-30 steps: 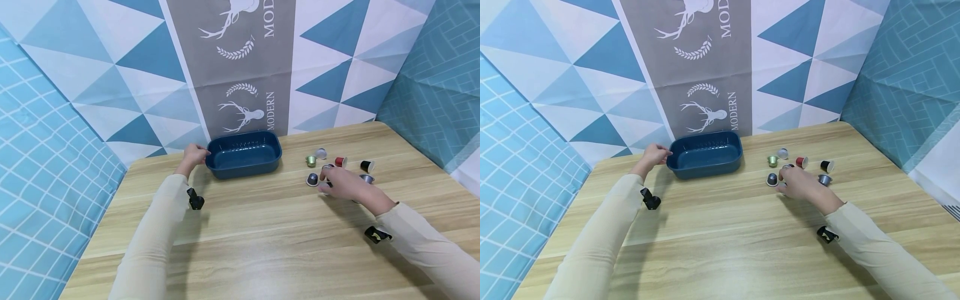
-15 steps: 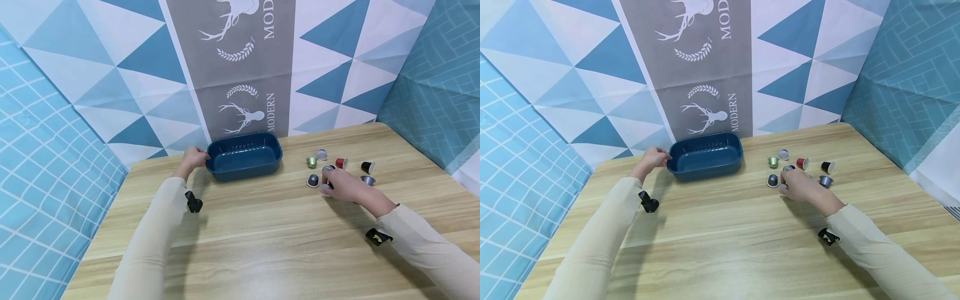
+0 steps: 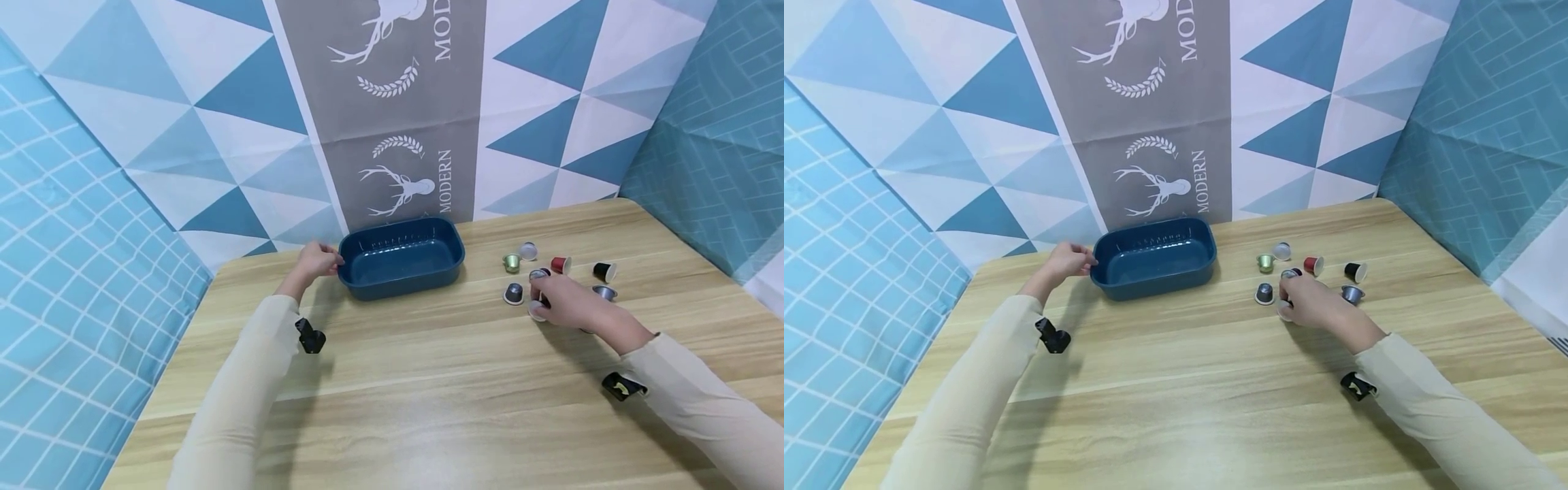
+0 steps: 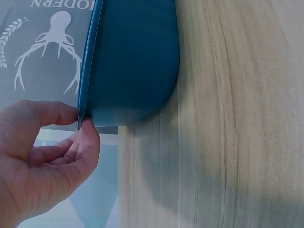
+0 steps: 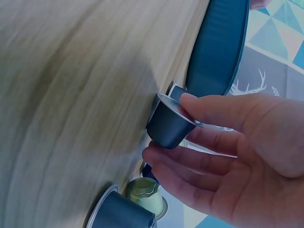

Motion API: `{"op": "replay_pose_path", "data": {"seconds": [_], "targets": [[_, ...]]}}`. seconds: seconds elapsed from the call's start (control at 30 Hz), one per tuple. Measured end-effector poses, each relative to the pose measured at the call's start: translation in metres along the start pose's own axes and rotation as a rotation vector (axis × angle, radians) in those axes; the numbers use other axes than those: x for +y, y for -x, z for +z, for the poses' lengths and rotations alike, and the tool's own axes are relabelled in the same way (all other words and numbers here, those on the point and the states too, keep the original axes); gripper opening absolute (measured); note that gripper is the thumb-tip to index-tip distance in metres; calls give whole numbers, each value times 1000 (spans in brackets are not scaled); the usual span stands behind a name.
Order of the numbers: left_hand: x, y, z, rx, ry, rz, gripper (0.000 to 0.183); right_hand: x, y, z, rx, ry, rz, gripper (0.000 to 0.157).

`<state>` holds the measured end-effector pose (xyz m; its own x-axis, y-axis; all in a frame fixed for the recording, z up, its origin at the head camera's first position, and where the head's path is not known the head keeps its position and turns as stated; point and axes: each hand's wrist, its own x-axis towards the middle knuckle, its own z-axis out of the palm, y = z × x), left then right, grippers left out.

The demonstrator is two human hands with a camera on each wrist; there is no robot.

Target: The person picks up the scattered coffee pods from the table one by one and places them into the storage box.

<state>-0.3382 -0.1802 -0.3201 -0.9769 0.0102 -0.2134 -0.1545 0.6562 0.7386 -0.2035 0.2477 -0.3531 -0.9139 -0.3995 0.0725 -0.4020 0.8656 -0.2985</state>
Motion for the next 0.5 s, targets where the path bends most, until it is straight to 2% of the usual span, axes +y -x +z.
{"op": "replay_pose_path", "data": {"seconds": [0.2, 0.5], "targets": [[-3, 4, 0, -12, -2, 20, 33, 1, 1, -1, -17, -17, 1, 11], [-5, 15, 2, -24, -15, 53, 26, 3, 3, 1, -18, -21, -13, 11]]}}
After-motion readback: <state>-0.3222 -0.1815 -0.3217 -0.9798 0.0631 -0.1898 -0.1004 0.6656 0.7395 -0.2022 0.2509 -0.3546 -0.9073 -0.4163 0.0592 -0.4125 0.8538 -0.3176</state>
